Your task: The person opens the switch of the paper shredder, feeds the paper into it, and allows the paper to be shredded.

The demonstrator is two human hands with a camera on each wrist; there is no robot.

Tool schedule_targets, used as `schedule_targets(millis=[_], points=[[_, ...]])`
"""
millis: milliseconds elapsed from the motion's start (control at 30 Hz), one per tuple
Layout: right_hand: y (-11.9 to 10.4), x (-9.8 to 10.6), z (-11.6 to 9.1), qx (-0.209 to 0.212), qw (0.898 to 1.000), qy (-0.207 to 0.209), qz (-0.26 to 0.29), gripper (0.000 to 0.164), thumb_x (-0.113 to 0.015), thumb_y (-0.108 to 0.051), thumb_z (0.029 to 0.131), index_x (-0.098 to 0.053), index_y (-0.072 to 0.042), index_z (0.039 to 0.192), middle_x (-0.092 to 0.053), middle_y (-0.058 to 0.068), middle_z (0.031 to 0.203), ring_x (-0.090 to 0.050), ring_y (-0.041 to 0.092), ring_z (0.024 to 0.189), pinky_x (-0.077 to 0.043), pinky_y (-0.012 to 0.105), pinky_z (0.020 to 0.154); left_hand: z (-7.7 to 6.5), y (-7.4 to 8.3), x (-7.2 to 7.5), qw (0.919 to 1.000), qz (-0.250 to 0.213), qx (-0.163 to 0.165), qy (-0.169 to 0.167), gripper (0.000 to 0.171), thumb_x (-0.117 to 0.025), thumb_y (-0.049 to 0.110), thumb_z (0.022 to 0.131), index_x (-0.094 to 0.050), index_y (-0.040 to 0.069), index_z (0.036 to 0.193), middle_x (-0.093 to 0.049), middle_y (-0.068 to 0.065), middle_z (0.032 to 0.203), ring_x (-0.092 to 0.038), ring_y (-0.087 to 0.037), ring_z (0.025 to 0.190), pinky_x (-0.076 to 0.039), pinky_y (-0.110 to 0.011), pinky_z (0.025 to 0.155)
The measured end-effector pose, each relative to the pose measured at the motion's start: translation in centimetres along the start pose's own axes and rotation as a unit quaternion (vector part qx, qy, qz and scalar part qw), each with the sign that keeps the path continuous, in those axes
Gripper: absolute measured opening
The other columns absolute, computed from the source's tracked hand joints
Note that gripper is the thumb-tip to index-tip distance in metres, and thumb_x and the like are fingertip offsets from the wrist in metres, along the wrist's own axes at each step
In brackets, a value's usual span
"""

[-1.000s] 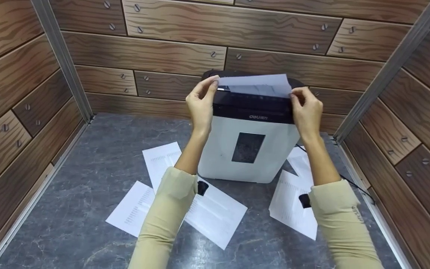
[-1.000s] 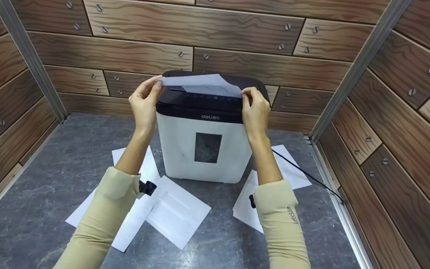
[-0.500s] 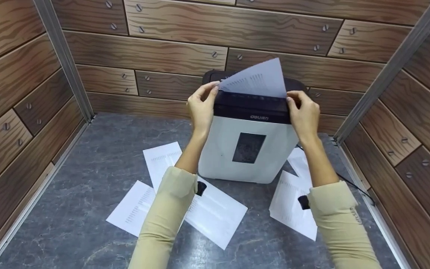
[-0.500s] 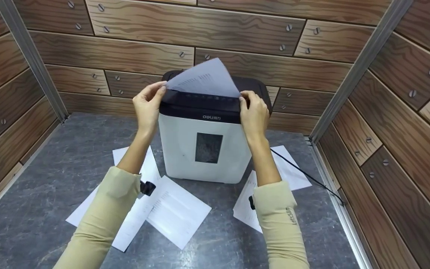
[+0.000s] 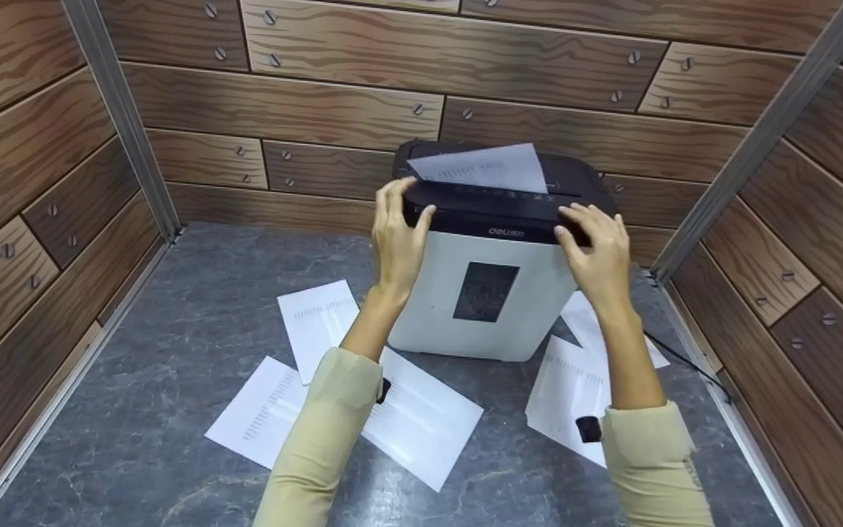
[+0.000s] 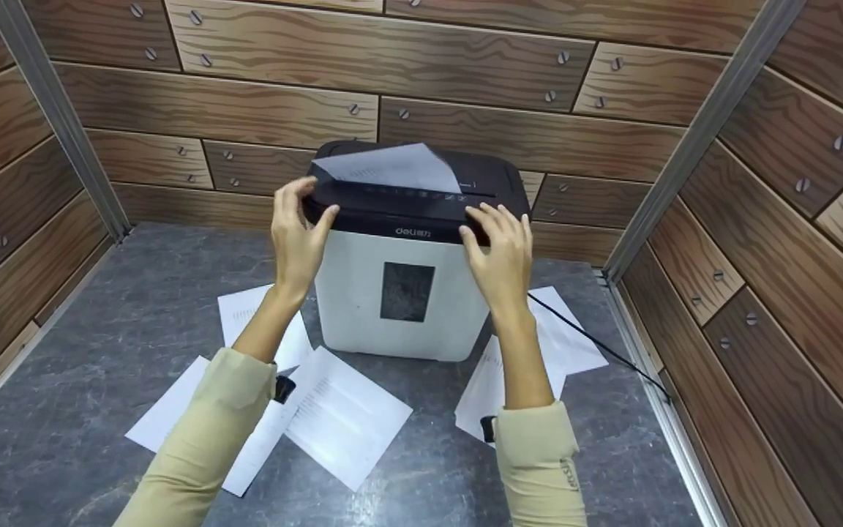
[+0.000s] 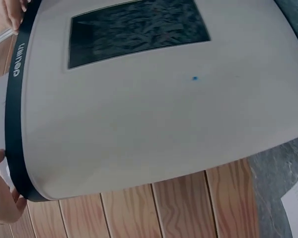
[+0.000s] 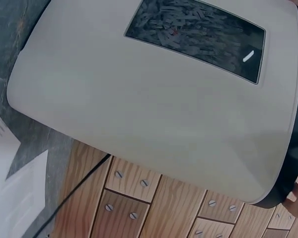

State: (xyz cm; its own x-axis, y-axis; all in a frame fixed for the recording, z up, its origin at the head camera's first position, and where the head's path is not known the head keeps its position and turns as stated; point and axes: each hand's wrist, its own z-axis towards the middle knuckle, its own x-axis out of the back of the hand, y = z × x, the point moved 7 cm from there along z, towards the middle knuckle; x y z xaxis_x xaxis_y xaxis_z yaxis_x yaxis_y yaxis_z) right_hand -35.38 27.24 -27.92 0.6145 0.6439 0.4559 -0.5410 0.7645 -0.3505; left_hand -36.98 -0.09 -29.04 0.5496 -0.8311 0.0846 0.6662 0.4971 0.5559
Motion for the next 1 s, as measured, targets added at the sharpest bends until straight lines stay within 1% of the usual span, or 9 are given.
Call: schedule_targets(millis=[67,100,167,200,267,433,567,733,1000], points=[[0.0,-0.2,-0.4,0.006,1.000,-0.006,-0.007,0.025,-0.066,-0.013,0.085,-0.067,-0.006,0.109,-0.060,0.012,0.116,-0.046,0.032,0.117,-0.012,0.043,0.108,-0.4,0.4,-0.5,0.9979,0.023,-0.054,-0.026,0.030,-0.070,0.011,0.082,-0.062,0.002,0.110,-0.056,-0.010,0.112,-0.051,-0.022,0.109,-0.032,-0.031,0.102],[0.0,-0.3,-0.6,0.007,1.000,-0.006,-0.012,0.026,-0.066,-0.014,0.086,-0.067,-0.007,0.110,-0.060,0.012,0.118,-0.044,0.032,0.119,-0.010,0.042,0.109,-0.6,0.7,-0.8,0.9951,0.036,-0.082,-0.041,0.027,-0.068,0.013,0.083,-0.064,0.003,0.108,-0.058,-0.010,0.112,-0.051,-0.023,0.111,-0.029,-0.033,0.104],[0.1,-0.5,-0.9,0.008,1.000,-0.003,-0.024,0.026,-0.065,-0.014,0.087,-0.066,-0.008,0.112,-0.058,0.011,0.120,-0.042,0.030,0.121,-0.007,0.042,0.109,-1.0,0.9,-1.4,0.9879,0.056,-0.128,-0.068,0.024,-0.066,0.016,0.085,-0.067,0.005,0.107,-0.060,-0.009,0.113,-0.050,-0.023,0.113,-0.023,-0.038,0.107],[0.2,-0.6,-1.1,0.007,0.999,-0.001,-0.031,0.027,-0.064,-0.015,0.087,-0.066,-0.009,0.113,-0.058,0.010,0.121,-0.041,0.029,0.122,-0.006,0.042,0.109,-1.2,1.0,-1.6,0.9847,0.063,-0.144,-0.076,0.024,-0.065,0.017,0.086,-0.067,0.006,0.108,-0.060,-0.009,0.114,-0.049,-0.024,0.115,-0.022,-0.039,0.107],[0.3,-0.8,-1.3,0.003,0.999,0.004,-0.041,0.028,-0.063,-0.016,0.088,-0.065,-0.011,0.115,-0.056,0.008,0.124,-0.039,0.027,0.124,-0.005,0.042,0.109,-1.5,1.0,-1.7,0.9807,0.071,-0.161,-0.084,0.025,-0.064,0.018,0.086,-0.068,0.007,0.108,-0.060,-0.008,0.115,-0.048,-0.024,0.116,-0.020,-0.040,0.108],[0.6,-1.2,-1.9,-0.016,0.999,0.010,-0.039,0.029,-0.060,-0.018,0.090,-0.062,-0.012,0.118,-0.053,0.005,0.128,-0.034,0.023,0.127,-0.005,0.046,0.108,-1.8,0.7,-1.7,0.9807,0.067,-0.166,-0.080,0.025,-0.064,0.016,0.086,-0.067,0.007,0.109,-0.060,-0.007,0.116,-0.047,-0.022,0.117,-0.020,-0.040,0.108],[0.6,-1.3,-2.0,-0.026,0.999,0.012,-0.032,0.029,-0.059,-0.017,0.090,-0.061,-0.013,0.119,-0.052,0.005,0.129,-0.032,0.023,0.128,-0.006,0.046,0.108,-1.8,0.6,-1.6,0.9813,0.062,-0.165,-0.077,0.025,-0.065,0.016,0.086,-0.067,0.007,0.109,-0.061,-0.007,0.115,-0.047,-0.022,0.116,-0.020,-0.040,0.108],[0.7,-1.4,-2.0,-0.027,0.999,0.008,-0.038,0.029,-0.058,-0.018,0.091,-0.060,-0.014,0.120,-0.051,0.004,0.130,-0.031,0.022,0.128,-0.005,0.044,0.108,-1.8,0.6,-1.5,0.9818,0.060,-0.163,-0.078,0.025,-0.065,0.015,0.086,-0.067,0.007,0.110,-0.061,-0.006,0.115,-0.047,-0.021,0.117,-0.020,-0.040,0.108],[0.7,-1.2,-2.1,-0.025,0.999,0.001,-0.041,0.031,-0.059,-0.018,0.090,-0.060,-0.014,0.120,-0.051,0.004,0.130,-0.032,0.022,0.128,-0.006,0.045,0.108,-1.9,0.6,-1.7,0.9809,0.062,-0.168,-0.076,0.025,-0.065,0.015,0.086,-0.068,0.008,0.109,-0.061,-0.007,0.114,-0.047,-0.021,0.116,-0.021,-0.041,0.107]])
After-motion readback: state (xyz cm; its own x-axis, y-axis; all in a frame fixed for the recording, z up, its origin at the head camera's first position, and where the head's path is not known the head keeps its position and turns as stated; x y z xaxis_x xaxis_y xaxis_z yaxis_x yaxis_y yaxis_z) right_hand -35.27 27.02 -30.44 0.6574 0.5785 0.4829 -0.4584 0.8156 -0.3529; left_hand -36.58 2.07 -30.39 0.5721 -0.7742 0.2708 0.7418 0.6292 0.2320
